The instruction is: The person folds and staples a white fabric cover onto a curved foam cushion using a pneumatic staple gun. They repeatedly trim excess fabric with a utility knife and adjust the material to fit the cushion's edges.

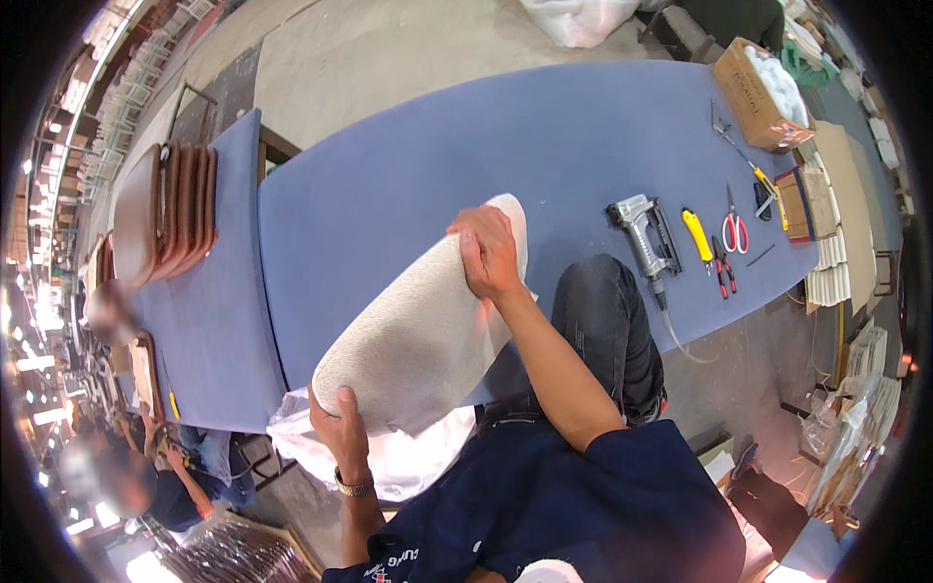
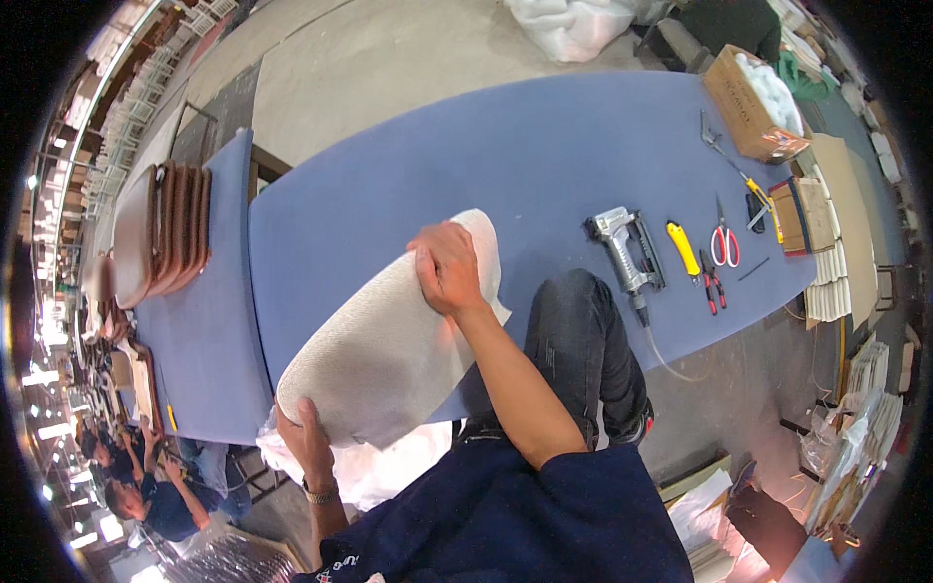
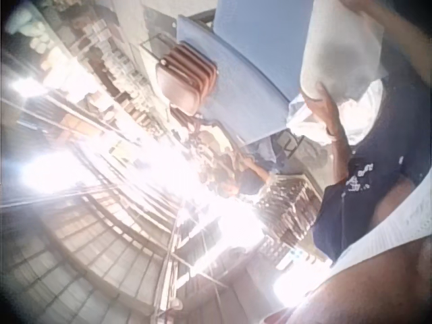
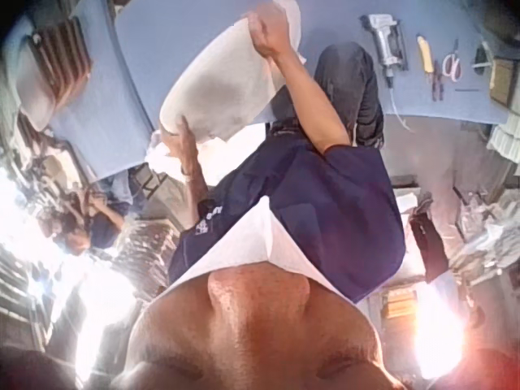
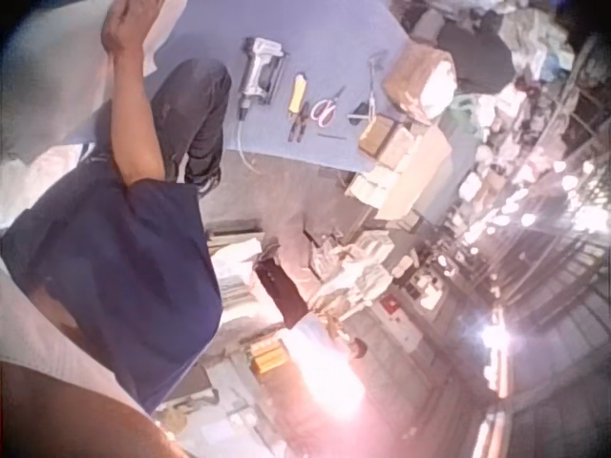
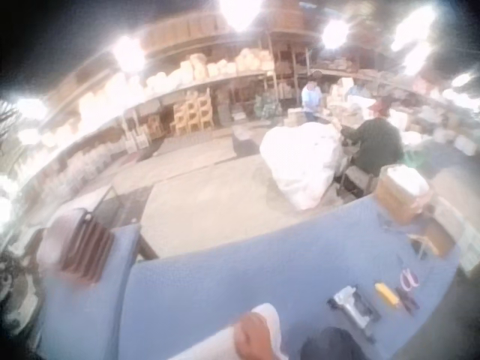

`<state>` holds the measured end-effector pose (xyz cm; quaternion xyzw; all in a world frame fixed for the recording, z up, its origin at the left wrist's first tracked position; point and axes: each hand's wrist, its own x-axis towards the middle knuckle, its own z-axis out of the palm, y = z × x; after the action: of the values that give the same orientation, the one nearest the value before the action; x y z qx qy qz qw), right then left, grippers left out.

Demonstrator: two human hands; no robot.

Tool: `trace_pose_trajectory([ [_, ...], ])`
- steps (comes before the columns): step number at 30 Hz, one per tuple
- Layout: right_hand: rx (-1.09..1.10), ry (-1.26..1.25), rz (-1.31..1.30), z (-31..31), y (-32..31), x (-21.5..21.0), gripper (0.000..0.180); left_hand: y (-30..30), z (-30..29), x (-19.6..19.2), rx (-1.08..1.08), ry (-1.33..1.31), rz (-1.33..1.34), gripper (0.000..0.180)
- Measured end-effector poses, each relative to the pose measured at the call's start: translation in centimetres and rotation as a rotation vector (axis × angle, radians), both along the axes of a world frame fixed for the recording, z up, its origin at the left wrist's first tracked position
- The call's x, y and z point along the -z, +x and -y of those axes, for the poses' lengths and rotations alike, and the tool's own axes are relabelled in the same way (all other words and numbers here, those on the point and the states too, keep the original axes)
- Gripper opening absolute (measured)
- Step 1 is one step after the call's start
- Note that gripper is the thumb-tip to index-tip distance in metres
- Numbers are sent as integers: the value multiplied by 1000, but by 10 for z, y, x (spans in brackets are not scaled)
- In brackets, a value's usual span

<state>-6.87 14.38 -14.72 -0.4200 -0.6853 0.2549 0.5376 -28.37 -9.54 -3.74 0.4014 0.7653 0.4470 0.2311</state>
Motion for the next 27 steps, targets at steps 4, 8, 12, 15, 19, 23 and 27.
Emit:
trace_pose_trajectory([
  [4, 137, -388, 93, 9, 4, 103, 40, -15, 7, 33, -138, -132, 202, 63],
  [8, -41, -700, 288, 34, 65, 67, 43, -40, 9, 49, -313, -176, 772, 64],
  [12, 144, -770, -2, 80, 111, 39, 31, -30, 2, 62, -323, -113, 1153, 67],
  [15, 55, -838, -97, 116, 107, -6, 25, -8, -6, 65, -295, -46, 1406, 56],
  [19, -96, -149, 64, 136, 58, -100, 26, -11, 4, 110, -278, 93, 1774, 50],
  [23, -405, -321, 109, 120, 26, -135, 30, 9, 3, 110, -306, 96, 1751, 50],
  [27, -596, -309, 437, 109, 12, -123, 42, 30, -5, 93, -380, 54, 1611, 52],
])
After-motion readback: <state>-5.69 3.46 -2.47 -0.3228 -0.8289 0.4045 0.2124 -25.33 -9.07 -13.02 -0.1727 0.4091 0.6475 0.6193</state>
